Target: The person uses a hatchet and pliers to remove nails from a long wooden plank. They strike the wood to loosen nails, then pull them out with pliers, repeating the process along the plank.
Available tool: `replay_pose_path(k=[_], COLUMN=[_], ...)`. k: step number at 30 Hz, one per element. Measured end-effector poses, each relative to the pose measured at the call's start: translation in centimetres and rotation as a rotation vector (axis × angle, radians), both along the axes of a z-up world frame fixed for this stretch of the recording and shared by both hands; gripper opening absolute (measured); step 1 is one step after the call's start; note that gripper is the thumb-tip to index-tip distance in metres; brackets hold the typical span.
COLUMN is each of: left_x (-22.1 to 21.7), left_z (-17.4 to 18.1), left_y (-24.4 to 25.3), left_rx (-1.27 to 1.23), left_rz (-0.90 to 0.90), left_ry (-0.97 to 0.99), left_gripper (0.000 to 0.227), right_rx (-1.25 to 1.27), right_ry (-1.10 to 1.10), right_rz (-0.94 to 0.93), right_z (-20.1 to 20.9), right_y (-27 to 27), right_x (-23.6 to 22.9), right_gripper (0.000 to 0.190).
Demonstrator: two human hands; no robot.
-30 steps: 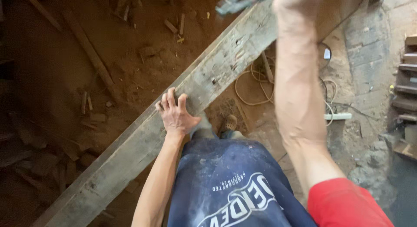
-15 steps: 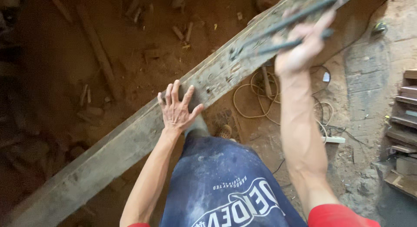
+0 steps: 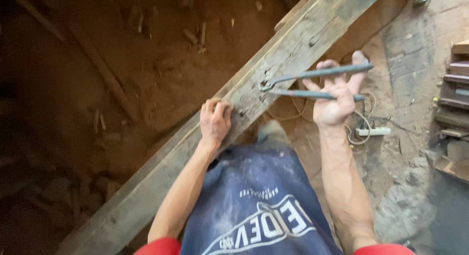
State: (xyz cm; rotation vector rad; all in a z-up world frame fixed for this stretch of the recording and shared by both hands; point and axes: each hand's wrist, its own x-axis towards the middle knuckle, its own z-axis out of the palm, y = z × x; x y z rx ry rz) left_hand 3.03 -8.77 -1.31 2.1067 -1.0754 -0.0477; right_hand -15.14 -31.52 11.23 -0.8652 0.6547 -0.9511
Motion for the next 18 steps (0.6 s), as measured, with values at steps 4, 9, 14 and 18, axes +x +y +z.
replay_pose_path(k=[4,9,14,18], left_x=[0.5,-0.7,-2.8,-5.6], left_z=[0.9,1.9,1.8,1.6], left_y=[-0.7,-2.4,-10.4,-19.8], left_rx=[0.053,0.094,0.103,0.241], left_rz=[0.031,0.133,0.142,0.091], left_ry=[0.099,0.091,0.001,-0.052], left_gripper=[0.014,0.018,0.047,0.091], right_rx=[0.098,0.141,-0.138,-0.250], right_ry=[0.021,-0.017,-0.087,-0.104], right_rz=[-0.002,-0.141,0.080,0.252], right_z=[1.3,4.2,4.7,3.0], right_y=[-1.9,-7.6,-15.9,-22.4], right_x=[1.3,2.1,0.8,1.4], right_gripper=[0.083,0.084,0.093,0.093])
